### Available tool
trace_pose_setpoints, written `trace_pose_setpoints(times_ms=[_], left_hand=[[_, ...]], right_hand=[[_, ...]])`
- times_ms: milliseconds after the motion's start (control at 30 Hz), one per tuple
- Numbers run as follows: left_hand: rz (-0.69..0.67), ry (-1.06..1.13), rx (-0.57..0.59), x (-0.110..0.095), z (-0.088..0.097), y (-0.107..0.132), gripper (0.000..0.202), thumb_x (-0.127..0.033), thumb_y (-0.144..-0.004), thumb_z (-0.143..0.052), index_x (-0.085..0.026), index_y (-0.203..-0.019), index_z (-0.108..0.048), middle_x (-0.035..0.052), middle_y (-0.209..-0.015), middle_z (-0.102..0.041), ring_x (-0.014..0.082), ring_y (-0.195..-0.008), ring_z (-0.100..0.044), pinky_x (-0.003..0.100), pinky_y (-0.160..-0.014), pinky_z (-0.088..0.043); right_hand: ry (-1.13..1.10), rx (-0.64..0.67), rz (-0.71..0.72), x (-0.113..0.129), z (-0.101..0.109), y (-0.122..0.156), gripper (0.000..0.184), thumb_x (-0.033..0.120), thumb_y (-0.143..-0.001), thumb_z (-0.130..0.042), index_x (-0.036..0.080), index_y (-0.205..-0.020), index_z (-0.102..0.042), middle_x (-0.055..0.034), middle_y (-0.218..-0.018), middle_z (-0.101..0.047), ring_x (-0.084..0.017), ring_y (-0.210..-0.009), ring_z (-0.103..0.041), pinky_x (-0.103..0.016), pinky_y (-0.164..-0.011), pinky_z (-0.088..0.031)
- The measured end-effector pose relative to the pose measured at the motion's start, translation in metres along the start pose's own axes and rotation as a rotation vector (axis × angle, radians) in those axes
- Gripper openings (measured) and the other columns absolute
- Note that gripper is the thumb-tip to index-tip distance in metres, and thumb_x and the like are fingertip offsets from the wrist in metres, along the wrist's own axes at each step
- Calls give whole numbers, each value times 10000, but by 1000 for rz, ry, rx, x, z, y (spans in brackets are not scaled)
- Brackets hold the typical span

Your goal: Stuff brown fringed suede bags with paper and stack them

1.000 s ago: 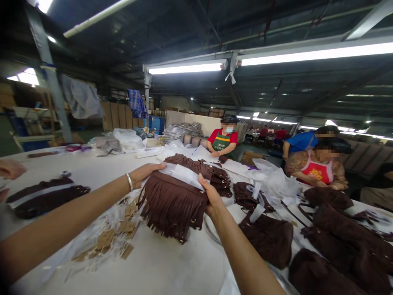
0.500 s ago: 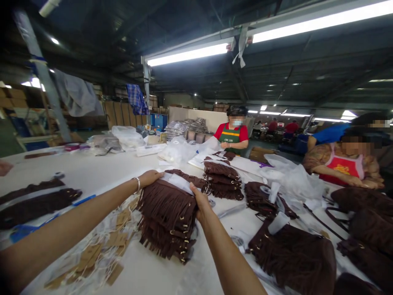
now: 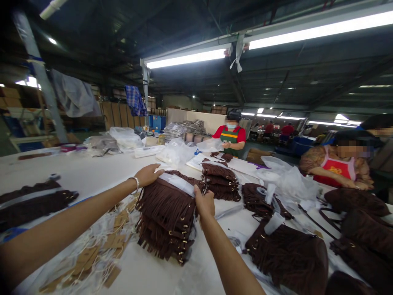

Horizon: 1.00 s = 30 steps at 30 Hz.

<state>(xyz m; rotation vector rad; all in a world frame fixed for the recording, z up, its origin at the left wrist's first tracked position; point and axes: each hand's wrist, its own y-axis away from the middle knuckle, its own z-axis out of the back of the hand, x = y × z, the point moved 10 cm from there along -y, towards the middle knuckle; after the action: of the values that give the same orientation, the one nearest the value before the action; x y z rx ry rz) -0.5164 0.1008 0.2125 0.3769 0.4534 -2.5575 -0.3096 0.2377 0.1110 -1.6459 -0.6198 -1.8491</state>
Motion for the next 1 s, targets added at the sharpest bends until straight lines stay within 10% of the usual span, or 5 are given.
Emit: trace_pose_setpoints(times_ms=[100,333,667,867,1000], left_hand=[[-220,-6,-2,-41,3,22,631,-556,-942,-306,-224,-1478,-317,55,-1586,-271,248,-1451,-238,400,-1177,-185],[-398,-190,179,-69,-39,48,590,-610,-945,-250,-306,-1420,-425,34,-1538,-371,344,-1467,-136,682,-1118,-75],[-375,-265,115,-76,-22,49,616,-587,-950,-248,-258,-1460,-357,64,-1567,-304,347,-1463,-168,690,-1115,-95],[-391,-177,-153,-93,23,137,602,-488,-988,-192,-158,-1481,-300,96,-1577,-281,266,-1468,-191,521,-1188,-176],[-413,-68,-122,-105,-21,260,534,-412,-991,-288,-210,-1485,-294,78,-1551,-345,231,-1448,-268,466,-1187,-264]], right_hand=[[430,-396,303,46,31,28,767,666,-853,-452,167,-1434,-401,-167,-1470,-431,-323,-1386,-354,-512,-1125,-283],[787,117,554,47,-33,32,557,449,-1014,-164,219,-1396,-497,-37,-1415,-531,-186,-1391,-373,-460,-1202,-134],[749,-55,470,65,2,57,535,478,-1003,-254,229,-1440,-434,-52,-1470,-466,-236,-1426,-309,-491,-1183,-180],[791,-138,405,33,70,192,523,501,-984,-323,199,-1348,-546,-117,-1371,-558,-275,-1315,-461,-482,-1121,-333],[825,-96,261,-49,101,329,481,489,-957,-431,229,-1339,-562,-130,-1391,-539,-305,-1303,-478,-505,-1099,-372]])
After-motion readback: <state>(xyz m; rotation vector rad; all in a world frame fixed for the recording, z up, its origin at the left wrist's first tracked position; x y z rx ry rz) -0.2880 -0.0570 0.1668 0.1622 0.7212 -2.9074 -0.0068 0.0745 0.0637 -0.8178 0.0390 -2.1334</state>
